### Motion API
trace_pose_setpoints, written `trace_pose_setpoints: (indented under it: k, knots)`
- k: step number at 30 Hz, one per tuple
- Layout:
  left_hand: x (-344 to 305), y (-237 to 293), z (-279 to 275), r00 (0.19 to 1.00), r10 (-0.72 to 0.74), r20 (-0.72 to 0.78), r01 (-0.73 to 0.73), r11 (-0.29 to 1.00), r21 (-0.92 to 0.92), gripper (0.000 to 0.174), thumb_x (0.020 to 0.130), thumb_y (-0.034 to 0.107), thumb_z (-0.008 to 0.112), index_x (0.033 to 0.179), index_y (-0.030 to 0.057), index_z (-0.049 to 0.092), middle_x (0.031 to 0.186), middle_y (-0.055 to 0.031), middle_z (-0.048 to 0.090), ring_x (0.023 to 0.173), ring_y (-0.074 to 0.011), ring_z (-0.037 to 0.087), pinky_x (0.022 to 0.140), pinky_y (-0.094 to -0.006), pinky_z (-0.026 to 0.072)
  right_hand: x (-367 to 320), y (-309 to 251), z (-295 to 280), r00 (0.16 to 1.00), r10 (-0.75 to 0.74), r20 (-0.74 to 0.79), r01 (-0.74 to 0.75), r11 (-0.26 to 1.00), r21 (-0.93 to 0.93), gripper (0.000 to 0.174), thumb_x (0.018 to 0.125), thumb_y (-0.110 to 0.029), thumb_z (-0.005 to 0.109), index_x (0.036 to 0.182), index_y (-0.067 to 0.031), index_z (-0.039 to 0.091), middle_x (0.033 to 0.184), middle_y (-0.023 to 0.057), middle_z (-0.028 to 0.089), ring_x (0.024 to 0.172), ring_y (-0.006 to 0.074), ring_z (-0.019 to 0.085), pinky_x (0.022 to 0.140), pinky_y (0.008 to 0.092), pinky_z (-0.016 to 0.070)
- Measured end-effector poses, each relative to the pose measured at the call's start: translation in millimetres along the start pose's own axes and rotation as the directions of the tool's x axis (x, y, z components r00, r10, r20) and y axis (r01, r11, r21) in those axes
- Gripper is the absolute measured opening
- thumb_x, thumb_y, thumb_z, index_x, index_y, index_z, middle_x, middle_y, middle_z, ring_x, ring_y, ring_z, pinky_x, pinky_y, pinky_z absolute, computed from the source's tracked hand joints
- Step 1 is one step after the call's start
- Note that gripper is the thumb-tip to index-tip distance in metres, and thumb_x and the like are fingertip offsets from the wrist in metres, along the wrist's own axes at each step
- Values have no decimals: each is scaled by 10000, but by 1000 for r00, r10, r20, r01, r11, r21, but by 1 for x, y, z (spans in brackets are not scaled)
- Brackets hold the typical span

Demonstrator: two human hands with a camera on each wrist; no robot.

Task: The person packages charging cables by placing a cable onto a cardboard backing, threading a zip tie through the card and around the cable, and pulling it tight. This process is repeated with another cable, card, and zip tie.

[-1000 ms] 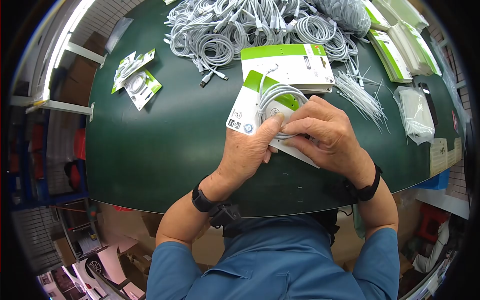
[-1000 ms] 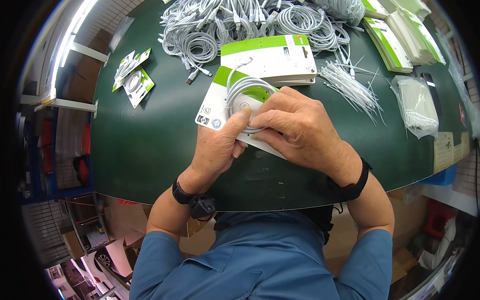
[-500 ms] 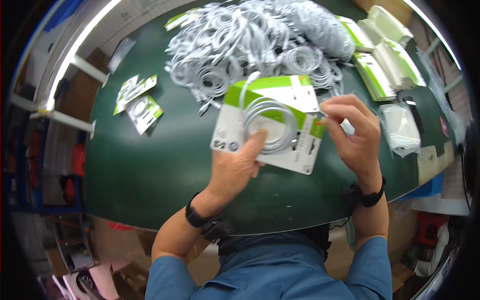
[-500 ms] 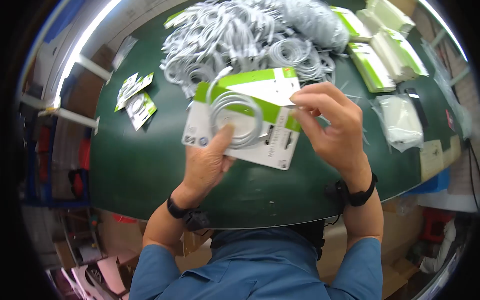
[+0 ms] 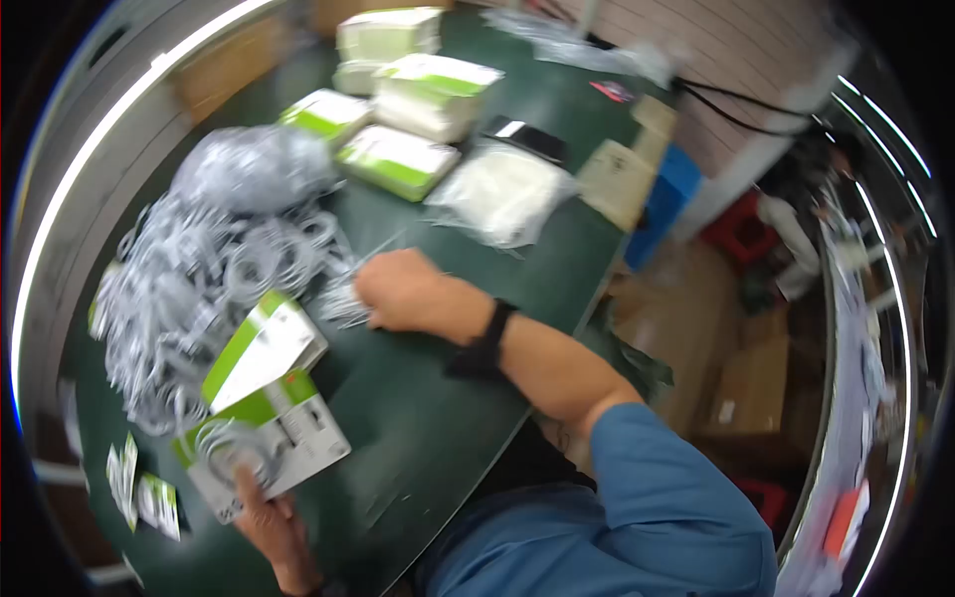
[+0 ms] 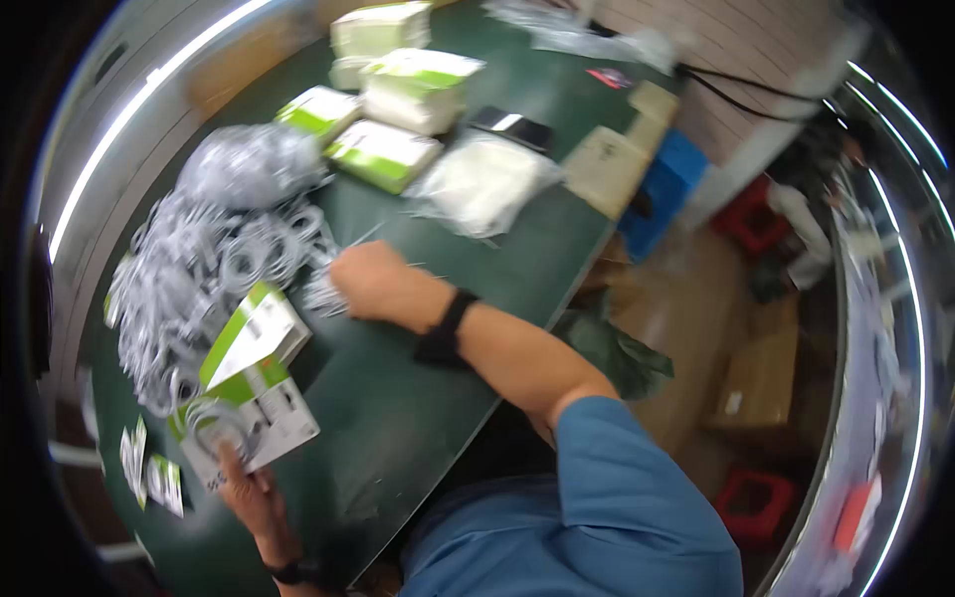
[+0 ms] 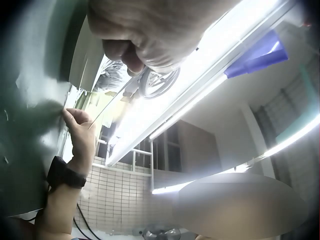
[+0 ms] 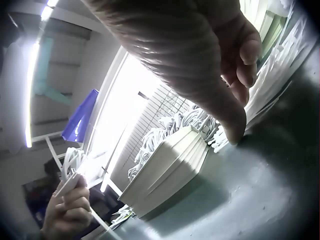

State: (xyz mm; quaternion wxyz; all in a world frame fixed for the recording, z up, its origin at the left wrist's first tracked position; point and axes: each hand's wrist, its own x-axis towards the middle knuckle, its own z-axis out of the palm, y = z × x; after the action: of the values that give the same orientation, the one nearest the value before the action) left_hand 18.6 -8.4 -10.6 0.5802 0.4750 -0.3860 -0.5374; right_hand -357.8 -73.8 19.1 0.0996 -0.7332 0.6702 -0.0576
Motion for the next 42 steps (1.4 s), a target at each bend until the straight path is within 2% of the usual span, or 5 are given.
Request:
trace_pose_setpoints:
  k: [4,11,32,36,42]
  knots:
    - [31,-20,-38,997,21,79,-20,1000,-5,357,1129,346,689,990,18,684,593,47,422,489,-40,337,490,-252,230,3,1,14,992,-93,-79,98,994,53,139,819,-166,823,898,-52,813,958,181,803,917,395,790,788,500,643]
    - [34,-27,-28,995,59,77,-66,994,89,424,1131,359,684,1189,-59,725,589,47,355,501,-47,284,537,-248,221,10,0,28,954,-174,-244,191,980,50,97,760,-56,746,840,-34,795,883,182,781,860,391,791,738,495,649]
    - [26,-36,-25,993,66,98,-74,995,73,345,1105,315,732,1057,-26,718,661,-5,567,489,-47,366,485,-242,251,5,-3,16,945,-135,-297,173,979,109,90,797,-46,738,863,-33,798,898,196,783,889,402,794,797,477,658]
    - [28,-39,-33,983,103,152,-114,991,64,325,1101,311,736,1112,-11,698,731,-14,617,483,-44,380,467,-229,272,3,-3,15,947,-124,-298,170,976,136,80,784,-43,733,836,-24,791,880,208,773,868,409,787,798,482,655]
    - [-20,-2,26,986,68,154,-72,997,22,249,1087,180,700,1259,14,630,911,-43,689,508,-50,464,449,-205,348,2,3,13,936,-167,-309,190,981,44,55,817,-69,709,831,-35,751,899,213,749,861,424,762,768,507,630]
